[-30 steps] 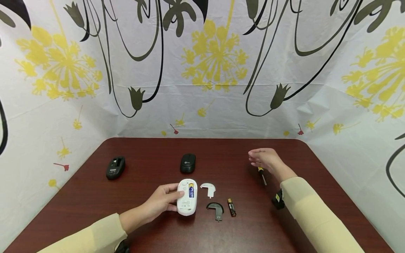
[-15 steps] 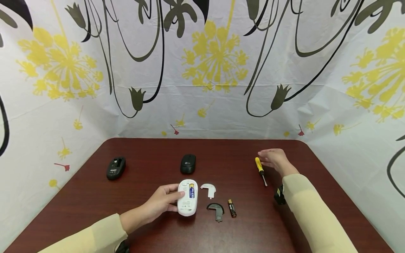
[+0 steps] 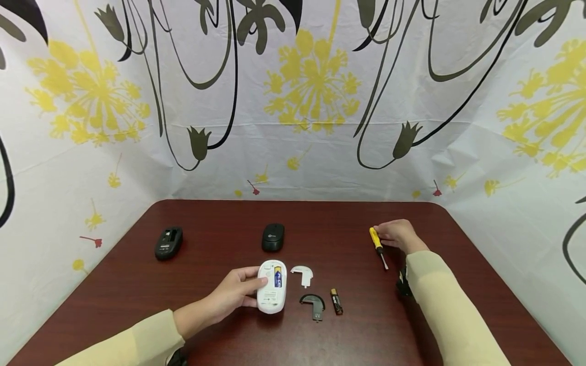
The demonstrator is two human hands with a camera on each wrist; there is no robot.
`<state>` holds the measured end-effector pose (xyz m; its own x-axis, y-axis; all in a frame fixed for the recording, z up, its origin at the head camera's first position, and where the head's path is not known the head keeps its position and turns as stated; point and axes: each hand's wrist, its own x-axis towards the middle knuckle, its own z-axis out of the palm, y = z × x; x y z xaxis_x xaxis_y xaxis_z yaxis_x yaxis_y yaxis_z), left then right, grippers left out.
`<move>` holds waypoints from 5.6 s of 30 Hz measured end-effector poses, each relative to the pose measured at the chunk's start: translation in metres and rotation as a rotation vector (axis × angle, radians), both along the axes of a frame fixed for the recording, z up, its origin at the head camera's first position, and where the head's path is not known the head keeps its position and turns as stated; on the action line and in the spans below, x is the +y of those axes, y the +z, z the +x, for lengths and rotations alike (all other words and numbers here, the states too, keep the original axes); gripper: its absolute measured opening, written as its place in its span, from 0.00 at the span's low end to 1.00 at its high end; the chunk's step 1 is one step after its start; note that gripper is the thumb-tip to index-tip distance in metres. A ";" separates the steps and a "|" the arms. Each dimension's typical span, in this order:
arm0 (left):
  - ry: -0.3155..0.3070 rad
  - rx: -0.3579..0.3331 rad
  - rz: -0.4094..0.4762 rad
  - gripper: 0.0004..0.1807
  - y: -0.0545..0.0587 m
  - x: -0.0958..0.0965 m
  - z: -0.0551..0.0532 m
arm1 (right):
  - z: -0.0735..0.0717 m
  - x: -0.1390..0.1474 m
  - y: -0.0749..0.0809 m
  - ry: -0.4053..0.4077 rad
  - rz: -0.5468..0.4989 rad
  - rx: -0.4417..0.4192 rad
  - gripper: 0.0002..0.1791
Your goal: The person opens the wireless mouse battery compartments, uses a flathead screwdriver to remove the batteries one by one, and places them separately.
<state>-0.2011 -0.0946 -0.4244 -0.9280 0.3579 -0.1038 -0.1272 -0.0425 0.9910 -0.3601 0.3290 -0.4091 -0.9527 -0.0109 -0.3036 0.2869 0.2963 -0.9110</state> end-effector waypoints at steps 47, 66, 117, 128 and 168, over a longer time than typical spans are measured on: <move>-0.010 0.006 0.019 0.27 0.004 0.001 0.001 | -0.001 -0.008 0.004 0.081 0.140 0.026 0.26; -0.018 0.003 0.016 0.28 0.003 0.005 0.000 | 0.015 -0.037 0.028 0.139 -0.246 -0.004 0.35; -0.025 -0.018 0.004 0.27 0.002 0.007 -0.001 | 0.129 -0.191 0.064 0.242 -0.205 0.889 0.10; -0.029 -0.017 0.014 0.27 0.000 0.008 -0.002 | 0.138 -0.199 0.061 0.312 -0.121 1.019 0.13; -0.034 -0.034 -0.006 0.26 0.005 0.003 0.001 | 0.118 -0.199 0.056 0.324 -0.237 0.830 0.09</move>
<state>-0.2003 -0.0913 -0.4199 -0.9113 0.3881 -0.1373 -0.1621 -0.0316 0.9863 -0.2420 0.1300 -0.3529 -0.8033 -0.2899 0.5202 -0.5503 0.0273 -0.8345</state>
